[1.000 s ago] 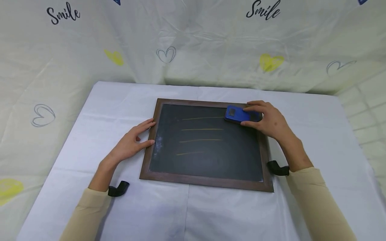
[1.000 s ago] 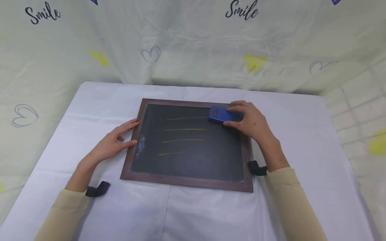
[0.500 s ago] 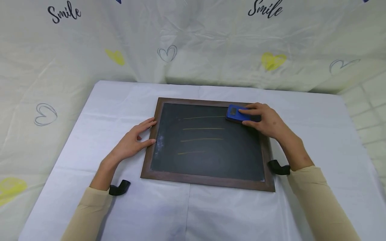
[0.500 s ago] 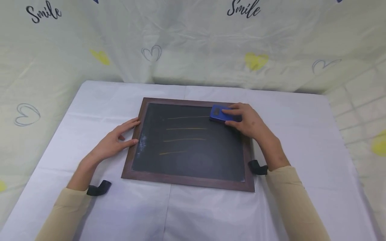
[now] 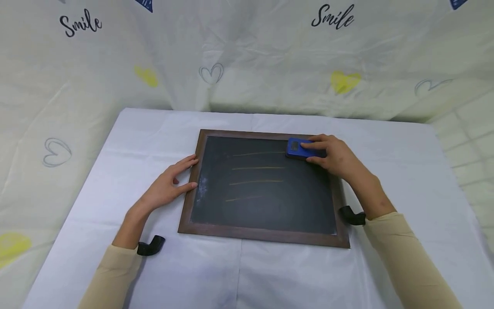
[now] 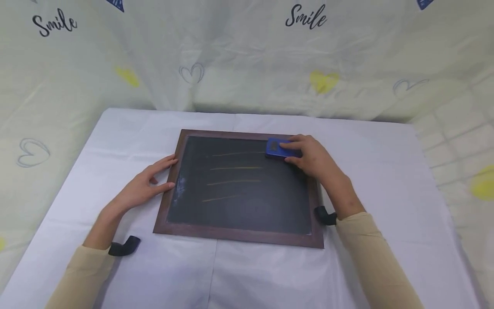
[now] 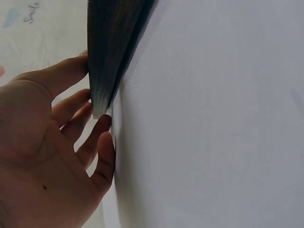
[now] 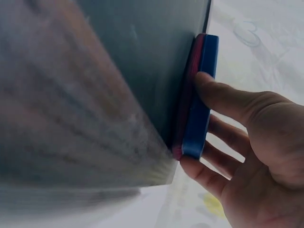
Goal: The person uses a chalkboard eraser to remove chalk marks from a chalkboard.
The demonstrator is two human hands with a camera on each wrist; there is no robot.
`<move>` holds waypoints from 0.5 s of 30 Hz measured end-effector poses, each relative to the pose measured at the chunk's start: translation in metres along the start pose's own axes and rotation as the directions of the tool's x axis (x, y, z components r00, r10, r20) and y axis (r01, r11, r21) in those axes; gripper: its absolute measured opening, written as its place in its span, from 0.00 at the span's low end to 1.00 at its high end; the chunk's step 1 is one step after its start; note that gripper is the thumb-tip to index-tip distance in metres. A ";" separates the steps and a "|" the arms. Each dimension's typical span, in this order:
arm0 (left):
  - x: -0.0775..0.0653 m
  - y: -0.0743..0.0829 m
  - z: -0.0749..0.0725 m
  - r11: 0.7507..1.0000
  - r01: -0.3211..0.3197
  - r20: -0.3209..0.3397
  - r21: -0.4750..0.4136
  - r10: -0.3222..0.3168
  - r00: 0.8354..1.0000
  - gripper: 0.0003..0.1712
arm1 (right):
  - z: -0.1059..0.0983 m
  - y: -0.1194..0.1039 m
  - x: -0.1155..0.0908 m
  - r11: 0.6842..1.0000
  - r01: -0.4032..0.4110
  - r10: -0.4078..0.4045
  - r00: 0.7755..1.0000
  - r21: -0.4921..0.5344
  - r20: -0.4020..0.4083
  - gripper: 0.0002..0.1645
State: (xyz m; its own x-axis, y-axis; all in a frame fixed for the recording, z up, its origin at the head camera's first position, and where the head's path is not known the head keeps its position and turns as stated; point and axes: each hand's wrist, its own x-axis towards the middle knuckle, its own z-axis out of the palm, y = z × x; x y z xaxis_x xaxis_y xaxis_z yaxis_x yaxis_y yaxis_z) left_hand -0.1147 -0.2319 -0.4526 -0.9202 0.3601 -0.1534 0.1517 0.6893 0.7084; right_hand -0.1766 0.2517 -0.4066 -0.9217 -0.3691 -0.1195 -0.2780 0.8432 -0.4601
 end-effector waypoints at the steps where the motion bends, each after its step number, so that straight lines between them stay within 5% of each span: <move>1: 0.000 0.000 0.000 1.000 0.001 0.000 0.000 -0.001 1.000 0.43 | 0.000 -0.002 0.000 1.000 0.004 -0.003 1.000 -0.009 0.003 0.30; 15: -0.004 0.003 0.000 1.000 0.011 0.003 -0.004 -0.011 1.000 0.43 | 0.003 -0.012 0.006 0.998 0.043 -0.042 0.999 -0.050 0.024 0.30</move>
State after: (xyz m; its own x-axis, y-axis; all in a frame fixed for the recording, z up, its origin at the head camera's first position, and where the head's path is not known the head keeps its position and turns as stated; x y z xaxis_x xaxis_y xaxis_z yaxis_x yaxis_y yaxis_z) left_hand -0.1107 -0.2313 -0.4504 -0.9208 0.3542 -0.1635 0.1398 0.6909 0.7093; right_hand -0.1781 0.2380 -0.4043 -0.9024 -0.4136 -0.1212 -0.3308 0.8450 -0.4202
